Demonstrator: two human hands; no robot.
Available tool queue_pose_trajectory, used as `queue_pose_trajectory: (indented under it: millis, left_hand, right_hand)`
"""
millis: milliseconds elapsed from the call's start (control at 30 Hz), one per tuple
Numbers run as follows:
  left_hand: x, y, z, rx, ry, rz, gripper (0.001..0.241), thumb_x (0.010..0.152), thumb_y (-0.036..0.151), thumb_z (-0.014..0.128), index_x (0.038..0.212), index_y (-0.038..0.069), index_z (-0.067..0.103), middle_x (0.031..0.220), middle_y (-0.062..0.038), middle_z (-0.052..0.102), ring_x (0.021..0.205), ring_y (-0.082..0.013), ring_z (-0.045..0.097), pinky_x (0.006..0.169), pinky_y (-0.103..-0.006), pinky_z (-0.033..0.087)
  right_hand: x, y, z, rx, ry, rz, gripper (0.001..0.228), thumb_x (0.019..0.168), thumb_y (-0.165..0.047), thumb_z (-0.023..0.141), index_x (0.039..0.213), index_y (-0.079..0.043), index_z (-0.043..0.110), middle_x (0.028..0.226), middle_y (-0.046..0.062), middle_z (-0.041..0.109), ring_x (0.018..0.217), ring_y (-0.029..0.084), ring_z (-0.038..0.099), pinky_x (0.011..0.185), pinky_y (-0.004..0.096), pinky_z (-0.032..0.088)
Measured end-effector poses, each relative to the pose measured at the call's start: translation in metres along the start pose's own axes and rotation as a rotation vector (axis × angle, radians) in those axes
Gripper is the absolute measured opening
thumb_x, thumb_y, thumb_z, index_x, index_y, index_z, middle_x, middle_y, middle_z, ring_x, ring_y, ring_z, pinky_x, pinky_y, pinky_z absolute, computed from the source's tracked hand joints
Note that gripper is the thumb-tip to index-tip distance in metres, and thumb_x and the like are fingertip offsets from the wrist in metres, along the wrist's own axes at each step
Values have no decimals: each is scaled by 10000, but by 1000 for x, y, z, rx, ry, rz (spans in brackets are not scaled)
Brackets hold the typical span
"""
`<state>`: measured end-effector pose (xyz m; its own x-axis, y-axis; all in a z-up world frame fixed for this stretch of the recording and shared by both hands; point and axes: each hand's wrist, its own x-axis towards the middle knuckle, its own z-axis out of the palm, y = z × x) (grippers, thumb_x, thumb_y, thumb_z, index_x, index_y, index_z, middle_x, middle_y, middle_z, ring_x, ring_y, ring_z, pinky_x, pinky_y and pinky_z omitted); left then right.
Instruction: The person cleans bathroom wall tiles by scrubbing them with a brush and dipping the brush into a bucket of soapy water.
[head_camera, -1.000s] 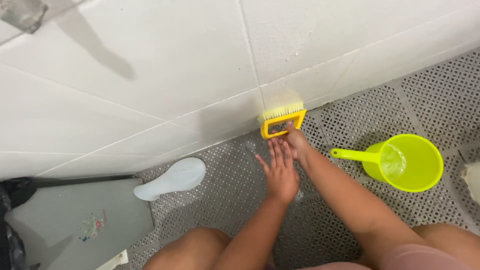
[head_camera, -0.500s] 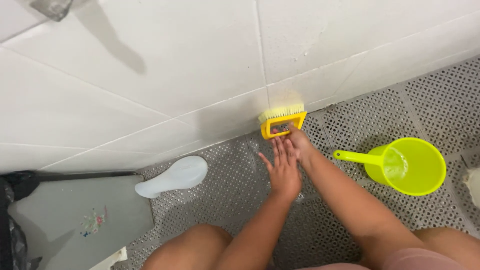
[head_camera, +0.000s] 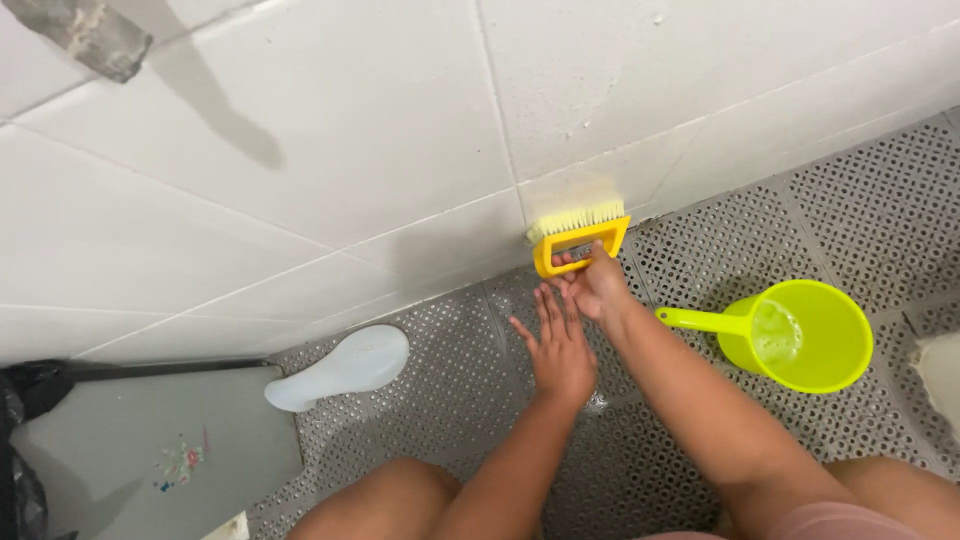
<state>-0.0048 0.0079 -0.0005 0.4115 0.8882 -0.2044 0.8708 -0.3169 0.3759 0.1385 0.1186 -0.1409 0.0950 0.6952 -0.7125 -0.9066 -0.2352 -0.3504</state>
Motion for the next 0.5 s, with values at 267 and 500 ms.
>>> queue_pose_trajectory:
  millis: [267, 500]
  left_hand:
    - [-5, -5, 12, -7, 169, 49, 887, 896, 147, 558, 1586, -95, 55, 1666, -337, 16, 1571, -441, 8, 1124, -771, -99]
    - [-1, 1, 5, -82, 140, -16, 891, 868, 159, 559, 1551, -129, 63, 1660, -331, 70, 1563, -430, 32, 1163, -712, -91]
  right_hand:
    - [29, -126, -46, 266, 120, -287, 545, 1151, -524, 274, 1369, -50, 431, 1020, 119, 552, 771, 193, 607, 826, 441, 633]
    - [-25, 2, 32, 205, -63, 123, 514, 1113, -479, 288, 1328, -45, 461, 1024, 130, 578, 811, 240, 622, 846, 482, 597]
